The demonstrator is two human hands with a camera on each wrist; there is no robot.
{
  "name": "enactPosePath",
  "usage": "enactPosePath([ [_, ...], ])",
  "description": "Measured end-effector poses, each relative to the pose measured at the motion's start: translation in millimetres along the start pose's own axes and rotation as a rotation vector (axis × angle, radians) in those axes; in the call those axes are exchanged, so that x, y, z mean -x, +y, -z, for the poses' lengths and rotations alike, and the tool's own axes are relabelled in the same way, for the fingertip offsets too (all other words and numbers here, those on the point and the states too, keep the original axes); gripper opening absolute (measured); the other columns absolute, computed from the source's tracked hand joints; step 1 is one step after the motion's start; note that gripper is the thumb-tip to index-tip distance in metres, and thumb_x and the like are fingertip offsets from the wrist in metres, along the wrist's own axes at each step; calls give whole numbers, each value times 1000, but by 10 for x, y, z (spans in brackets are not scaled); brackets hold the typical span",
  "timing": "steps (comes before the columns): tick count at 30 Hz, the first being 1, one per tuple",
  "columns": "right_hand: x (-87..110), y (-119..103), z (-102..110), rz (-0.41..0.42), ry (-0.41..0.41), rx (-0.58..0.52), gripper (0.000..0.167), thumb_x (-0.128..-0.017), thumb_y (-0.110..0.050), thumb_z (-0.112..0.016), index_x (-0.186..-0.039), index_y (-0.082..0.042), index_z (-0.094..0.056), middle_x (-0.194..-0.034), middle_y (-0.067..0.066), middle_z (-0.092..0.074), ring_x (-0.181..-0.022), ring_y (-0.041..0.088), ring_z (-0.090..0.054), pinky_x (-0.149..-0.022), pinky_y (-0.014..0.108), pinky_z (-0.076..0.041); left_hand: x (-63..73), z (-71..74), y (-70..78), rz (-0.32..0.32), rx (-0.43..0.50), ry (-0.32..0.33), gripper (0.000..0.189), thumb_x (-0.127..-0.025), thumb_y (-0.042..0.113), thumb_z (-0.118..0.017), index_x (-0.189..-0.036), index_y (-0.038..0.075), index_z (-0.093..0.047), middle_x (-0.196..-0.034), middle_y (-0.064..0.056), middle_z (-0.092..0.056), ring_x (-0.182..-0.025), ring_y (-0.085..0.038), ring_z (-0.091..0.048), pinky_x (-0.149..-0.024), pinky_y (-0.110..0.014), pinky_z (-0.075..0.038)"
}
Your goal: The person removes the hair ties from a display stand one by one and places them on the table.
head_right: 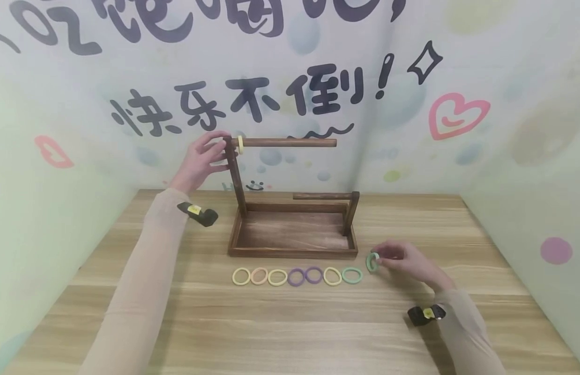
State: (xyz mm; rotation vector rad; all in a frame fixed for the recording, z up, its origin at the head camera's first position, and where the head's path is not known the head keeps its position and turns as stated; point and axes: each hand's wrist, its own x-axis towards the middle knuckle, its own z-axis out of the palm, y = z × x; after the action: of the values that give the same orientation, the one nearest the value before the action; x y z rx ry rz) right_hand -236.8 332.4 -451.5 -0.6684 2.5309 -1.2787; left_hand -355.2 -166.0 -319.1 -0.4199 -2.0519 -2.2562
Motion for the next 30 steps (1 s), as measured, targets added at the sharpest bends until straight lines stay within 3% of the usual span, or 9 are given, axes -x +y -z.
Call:
enactPosePath([
  [16,27,82,22,119,-131,-65,28,-93,-2,-62,-119,8,-59,-107,18,-67,-97,14,-64,-80,21,-51,15,24,11,-1,1,15,24,-96,21,-62,-120,17,-62,-113,-13,-63,-105,-31,-63,-87,-49,-52],
  [22,19,49,29,105,-160,-72,30,-93,-2,-61,-121,8,-58,-108,18,-66,-98,15,-63,-80,22,-51,18,22,17,-8,9,10,22,-97,19,-61,-118,17,-63,-110,-11,-63,-99,-28,-65,-84,-46,-54],
  [30,-24,-87,101,27,-102,1,36,-94,-7,-61,-127,7,-54,-113,19,-64,-99,15,-61,-79,25,-52,6,7,12,3,9,-9,21,-97,19,-60,-118,17,-63,-108,-8,-63,-103,-30,-63,-88,-52,-50],
])
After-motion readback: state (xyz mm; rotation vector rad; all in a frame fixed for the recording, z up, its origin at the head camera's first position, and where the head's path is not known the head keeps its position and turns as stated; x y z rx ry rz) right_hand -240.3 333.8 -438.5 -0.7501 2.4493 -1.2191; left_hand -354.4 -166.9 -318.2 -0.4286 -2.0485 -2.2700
